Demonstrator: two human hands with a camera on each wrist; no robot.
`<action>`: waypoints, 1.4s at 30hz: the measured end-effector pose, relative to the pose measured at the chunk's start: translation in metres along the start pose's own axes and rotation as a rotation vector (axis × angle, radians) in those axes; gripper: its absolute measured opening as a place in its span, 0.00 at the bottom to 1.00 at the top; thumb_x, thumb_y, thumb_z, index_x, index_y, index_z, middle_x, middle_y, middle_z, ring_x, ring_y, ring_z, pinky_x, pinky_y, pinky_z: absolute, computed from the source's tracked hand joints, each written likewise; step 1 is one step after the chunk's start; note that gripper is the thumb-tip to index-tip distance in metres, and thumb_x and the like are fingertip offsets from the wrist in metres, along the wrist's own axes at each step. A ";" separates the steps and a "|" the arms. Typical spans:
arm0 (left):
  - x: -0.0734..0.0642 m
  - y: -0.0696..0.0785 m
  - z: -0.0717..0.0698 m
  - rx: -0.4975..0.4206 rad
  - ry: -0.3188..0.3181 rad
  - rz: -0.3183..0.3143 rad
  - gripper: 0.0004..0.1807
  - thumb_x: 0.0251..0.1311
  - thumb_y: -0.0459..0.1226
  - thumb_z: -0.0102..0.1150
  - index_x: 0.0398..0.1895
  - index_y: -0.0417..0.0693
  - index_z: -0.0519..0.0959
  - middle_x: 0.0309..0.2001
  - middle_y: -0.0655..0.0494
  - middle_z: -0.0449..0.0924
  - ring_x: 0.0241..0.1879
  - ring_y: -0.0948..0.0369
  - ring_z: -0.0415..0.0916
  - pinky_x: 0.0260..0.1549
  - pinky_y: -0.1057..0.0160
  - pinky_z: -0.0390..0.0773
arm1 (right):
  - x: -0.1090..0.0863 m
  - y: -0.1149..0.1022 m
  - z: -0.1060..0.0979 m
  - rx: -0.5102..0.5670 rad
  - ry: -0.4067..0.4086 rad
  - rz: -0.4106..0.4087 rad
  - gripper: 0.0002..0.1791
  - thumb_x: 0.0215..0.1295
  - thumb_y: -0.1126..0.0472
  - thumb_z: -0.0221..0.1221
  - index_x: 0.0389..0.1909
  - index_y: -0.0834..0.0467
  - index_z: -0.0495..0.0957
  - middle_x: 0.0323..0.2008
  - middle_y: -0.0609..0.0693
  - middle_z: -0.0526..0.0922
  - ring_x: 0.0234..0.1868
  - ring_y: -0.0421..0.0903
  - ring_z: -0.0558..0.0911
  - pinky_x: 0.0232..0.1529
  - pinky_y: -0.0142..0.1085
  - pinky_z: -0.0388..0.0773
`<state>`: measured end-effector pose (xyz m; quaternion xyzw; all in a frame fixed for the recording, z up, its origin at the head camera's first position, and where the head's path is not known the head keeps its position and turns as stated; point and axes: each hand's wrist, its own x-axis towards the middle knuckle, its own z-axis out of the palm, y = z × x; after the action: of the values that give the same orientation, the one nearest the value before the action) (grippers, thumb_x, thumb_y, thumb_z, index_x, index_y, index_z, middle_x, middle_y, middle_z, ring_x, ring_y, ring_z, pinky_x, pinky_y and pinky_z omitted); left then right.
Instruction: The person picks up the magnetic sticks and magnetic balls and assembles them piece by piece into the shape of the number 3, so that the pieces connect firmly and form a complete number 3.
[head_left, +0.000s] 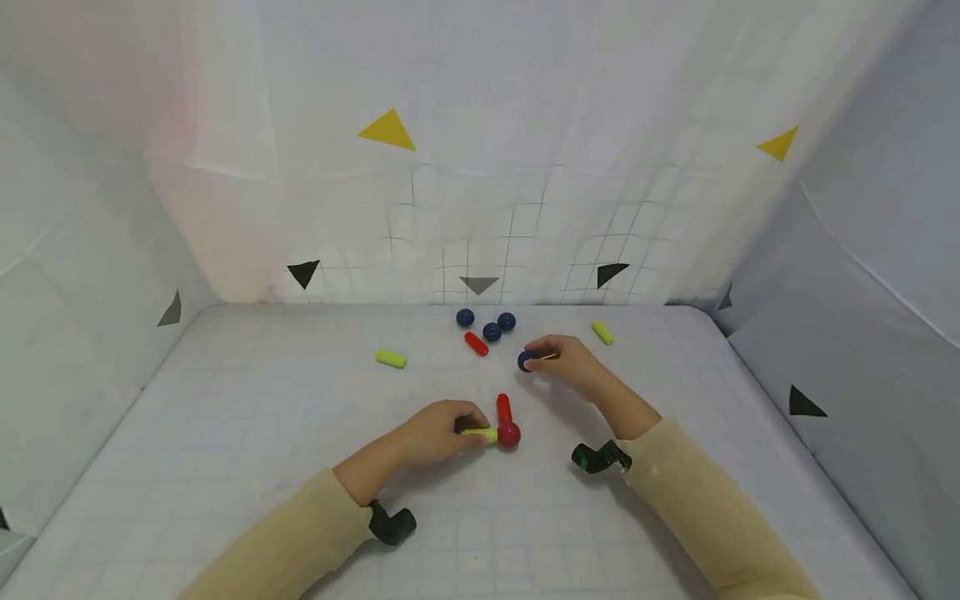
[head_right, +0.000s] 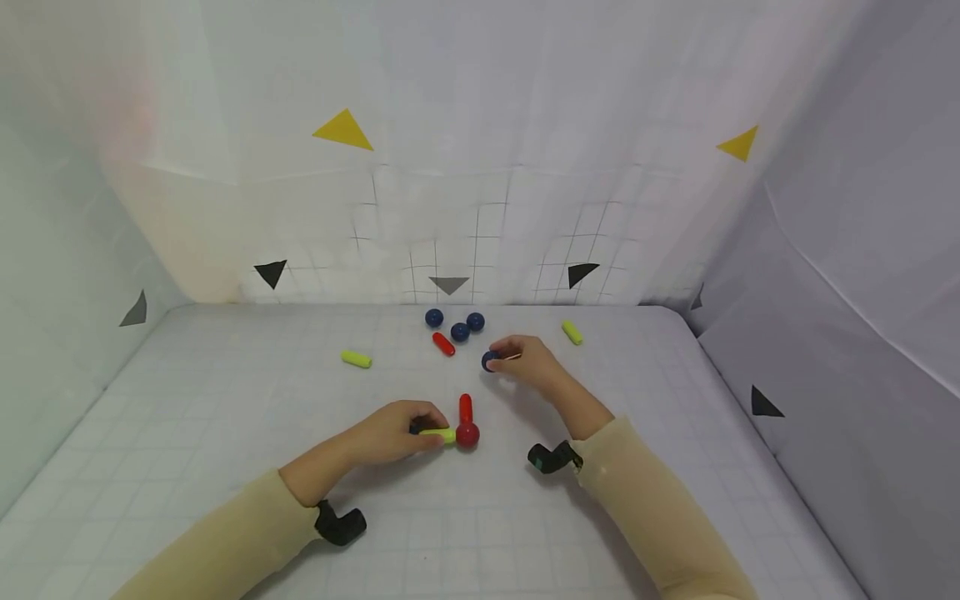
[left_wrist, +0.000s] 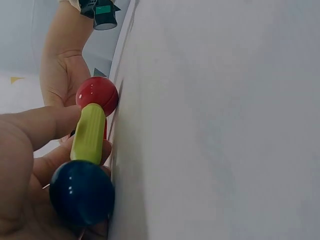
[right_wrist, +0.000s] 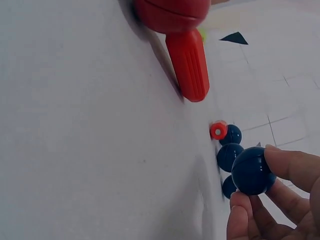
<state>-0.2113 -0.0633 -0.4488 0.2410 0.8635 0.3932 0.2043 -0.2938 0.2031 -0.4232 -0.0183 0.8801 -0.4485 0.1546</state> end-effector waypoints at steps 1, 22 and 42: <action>0.001 0.000 0.001 0.002 0.001 0.002 0.09 0.66 0.45 0.64 0.47 0.59 0.81 0.41 0.68 0.80 0.44 0.63 0.74 0.50 0.60 0.75 | -0.002 -0.001 0.001 0.001 -0.004 -0.003 0.23 0.65 0.52 0.67 0.59 0.54 0.79 0.56 0.54 0.80 0.55 0.53 0.77 0.60 0.49 0.73; 0.003 0.008 0.005 -0.004 0.010 0.008 0.06 0.65 0.43 0.66 0.43 0.58 0.82 0.38 0.68 0.80 0.43 0.64 0.74 0.50 0.61 0.75 | -0.016 -0.011 0.018 -0.020 -0.079 -0.061 0.21 0.66 0.54 0.66 0.58 0.55 0.79 0.54 0.53 0.81 0.53 0.51 0.78 0.56 0.46 0.76; 0.017 0.025 0.019 0.042 0.078 -0.116 0.12 0.58 0.52 0.70 0.34 0.58 0.82 0.29 0.63 0.79 0.35 0.61 0.75 0.34 0.62 0.75 | -0.016 -0.006 0.021 0.026 -0.096 -0.062 0.21 0.66 0.55 0.66 0.58 0.55 0.79 0.52 0.53 0.81 0.49 0.49 0.79 0.55 0.44 0.77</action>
<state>-0.2086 -0.0283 -0.4438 0.1794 0.8912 0.3717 0.1880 -0.2734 0.1859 -0.4255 -0.0647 0.8647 -0.4633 0.1829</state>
